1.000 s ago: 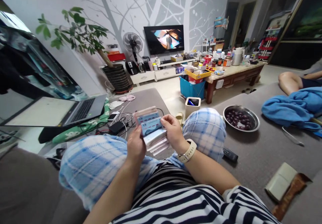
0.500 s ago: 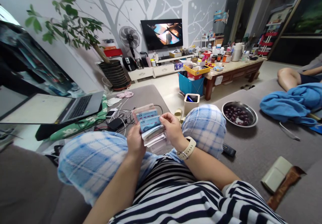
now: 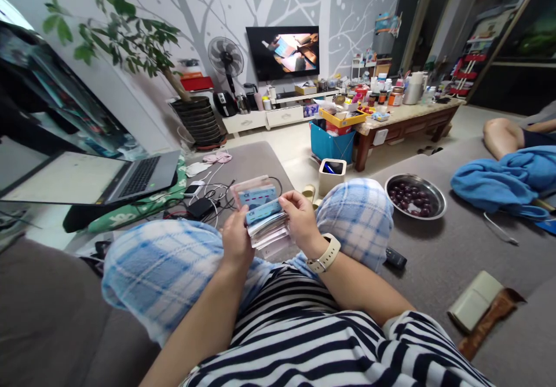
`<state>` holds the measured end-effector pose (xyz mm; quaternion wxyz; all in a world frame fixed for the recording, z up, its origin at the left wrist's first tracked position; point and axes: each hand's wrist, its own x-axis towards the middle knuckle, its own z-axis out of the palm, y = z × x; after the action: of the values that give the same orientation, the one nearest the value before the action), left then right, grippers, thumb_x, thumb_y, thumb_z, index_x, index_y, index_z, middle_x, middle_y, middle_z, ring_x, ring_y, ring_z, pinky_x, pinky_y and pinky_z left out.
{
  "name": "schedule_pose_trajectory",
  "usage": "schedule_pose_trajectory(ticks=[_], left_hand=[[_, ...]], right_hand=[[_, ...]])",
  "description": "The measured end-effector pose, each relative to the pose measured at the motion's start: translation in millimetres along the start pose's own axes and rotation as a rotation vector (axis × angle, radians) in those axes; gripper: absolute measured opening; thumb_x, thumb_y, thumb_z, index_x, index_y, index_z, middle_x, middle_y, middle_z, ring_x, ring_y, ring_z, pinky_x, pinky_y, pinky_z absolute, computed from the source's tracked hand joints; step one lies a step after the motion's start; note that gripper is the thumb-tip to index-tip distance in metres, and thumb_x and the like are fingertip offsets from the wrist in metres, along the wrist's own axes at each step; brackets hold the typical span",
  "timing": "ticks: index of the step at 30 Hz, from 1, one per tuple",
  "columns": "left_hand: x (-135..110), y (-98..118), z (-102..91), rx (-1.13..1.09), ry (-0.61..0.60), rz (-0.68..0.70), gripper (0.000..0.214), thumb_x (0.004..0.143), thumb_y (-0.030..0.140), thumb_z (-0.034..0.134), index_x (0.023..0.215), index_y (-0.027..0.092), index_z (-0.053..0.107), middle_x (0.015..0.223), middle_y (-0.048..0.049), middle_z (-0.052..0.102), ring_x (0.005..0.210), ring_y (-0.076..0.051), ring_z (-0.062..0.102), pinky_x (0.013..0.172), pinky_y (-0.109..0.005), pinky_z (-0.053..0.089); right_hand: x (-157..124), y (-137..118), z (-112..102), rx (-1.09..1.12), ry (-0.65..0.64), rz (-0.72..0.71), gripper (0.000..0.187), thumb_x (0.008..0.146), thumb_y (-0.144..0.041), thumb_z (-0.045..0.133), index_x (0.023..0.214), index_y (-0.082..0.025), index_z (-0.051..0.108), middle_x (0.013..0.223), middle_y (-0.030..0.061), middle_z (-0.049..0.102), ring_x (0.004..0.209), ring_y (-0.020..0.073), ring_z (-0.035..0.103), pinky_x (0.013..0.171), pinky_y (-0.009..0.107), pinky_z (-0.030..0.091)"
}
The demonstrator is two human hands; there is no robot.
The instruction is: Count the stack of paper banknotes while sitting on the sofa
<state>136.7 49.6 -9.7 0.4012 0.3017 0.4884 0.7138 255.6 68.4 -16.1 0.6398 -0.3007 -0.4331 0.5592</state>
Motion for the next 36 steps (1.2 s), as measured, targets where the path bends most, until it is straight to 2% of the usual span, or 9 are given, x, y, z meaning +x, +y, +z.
schedule_pose_trajectory(ticks=[5, 8, 11, 15, 22, 24, 30, 33, 36], left_hand=[[3, -5, 0.9, -0.097, -0.058, -0.02, 0.027, 0.063, 0.039, 0.071, 0.078, 0.015, 0.071, 0.066, -0.0023, 0.068, 0.076, -0.022, 0.066, 0.075, -0.031, 0.05], [4, -9, 0.3, -0.171, -0.143, -0.045, 0.03, 0.064, 0.037, 0.07, 0.085, 0.014, 0.071, 0.073, -0.0046, 0.071, 0.079, -0.023, 0.068, 0.075, -0.033, 0.051], [5, -11, -0.7, -0.231, -0.211, -0.063, 0.033, 0.065, 0.034, 0.071, 0.091, 0.014, 0.071, 0.08, -0.0056, 0.072, 0.081, -0.023, 0.068, 0.076, -0.033, 0.051], [5, -12, -1.7, -0.239, -0.217, -0.071, 0.035, 0.063, 0.032, 0.074, 0.092, 0.014, 0.07, 0.08, -0.0061, 0.072, 0.081, -0.023, 0.069, 0.078, -0.034, 0.052], [5, -13, -1.8, -0.226, -0.245, -0.073, 0.036, 0.063, 0.033, 0.075, 0.092, 0.014, 0.07, 0.079, -0.0062, 0.072, 0.08, -0.024, 0.069, 0.076, -0.034, 0.052], [4, -11, -0.6, -0.212, -0.22, -0.059, 0.032, 0.064, 0.034, 0.074, 0.09, 0.014, 0.07, 0.076, -0.0056, 0.072, 0.08, -0.023, 0.068, 0.075, -0.034, 0.052], [4, -5, 1.9, -0.122, 0.032, 0.0, 0.024, 0.062, 0.037, 0.073, 0.07, 0.015, 0.069, 0.061, -0.0011, 0.066, 0.071, -0.02, 0.066, 0.072, -0.03, 0.051], [5, -7, 1.1, -0.121, 0.052, -0.006, 0.027, 0.061, 0.039, 0.074, 0.07, 0.015, 0.069, 0.061, -0.0003, 0.066, 0.068, -0.019, 0.066, 0.07, -0.029, 0.051], [7, -10, 0.3, -0.153, 0.009, -0.011, 0.029, 0.06, 0.04, 0.074, 0.073, 0.014, 0.069, 0.062, -0.0007, 0.067, 0.067, -0.019, 0.066, 0.07, -0.03, 0.051]], right_hand=[[-1, -4, 1, -0.031, -0.039, -0.015, 0.022, 0.081, -0.038, 0.058, 0.068, -0.019, 0.057, 0.049, -0.0036, 0.051, 0.049, 0.0104, 0.043, 0.053, 0.026, 0.033], [0, -5, 1, -0.05, -0.042, -0.021, 0.021, 0.079, -0.035, 0.061, 0.066, -0.019, 0.056, 0.049, -0.0042, 0.051, 0.048, 0.01, 0.043, 0.053, 0.026, 0.033], [1, -4, 0, -0.053, 0.017, -0.041, 0.018, 0.073, -0.031, 0.068, 0.068, -0.019, 0.055, 0.054, -0.005, 0.051, 0.052, 0.0095, 0.043, 0.055, 0.025, 0.034], [2, -2, -1, -0.033, 0.094, -0.065, 0.021, 0.067, -0.029, 0.073, 0.076, -0.019, 0.056, 0.067, -0.0049, 0.052, 0.061, 0.0095, 0.045, 0.061, 0.024, 0.036], [3, 1, -2, -0.008, 0.04, 0.001, 0.018, 0.07, -0.032, 0.068, 0.072, -0.018, 0.058, 0.067, -0.0034, 0.052, 0.064, 0.0108, 0.044, 0.062, 0.025, 0.036], [3, 1, -2, -0.006, 0.04, 0.004, 0.017, 0.07, -0.032, 0.068, 0.069, -0.018, 0.058, 0.065, -0.004, 0.05, 0.062, 0.0103, 0.043, 0.061, 0.025, 0.035], [2, 1, -2, -0.007, 0.029, -0.022, 0.015, 0.071, -0.03, 0.067, 0.068, -0.018, 0.058, 0.064, -0.0041, 0.05, 0.061, 0.0103, 0.042, 0.061, 0.025, 0.033], [2, 1, -2, -0.001, 0.024, -0.022, 0.015, 0.072, -0.03, 0.066, 0.068, -0.018, 0.058, 0.063, -0.0041, 0.049, 0.061, 0.0103, 0.041, 0.06, 0.025, 0.032], [1, 1, -2, 0.004, 0.02, -0.023, 0.016, 0.072, -0.03, 0.066, 0.068, -0.018, 0.058, 0.063, -0.0042, 0.048, 0.06, 0.0102, 0.04, 0.06, 0.025, 0.031]])
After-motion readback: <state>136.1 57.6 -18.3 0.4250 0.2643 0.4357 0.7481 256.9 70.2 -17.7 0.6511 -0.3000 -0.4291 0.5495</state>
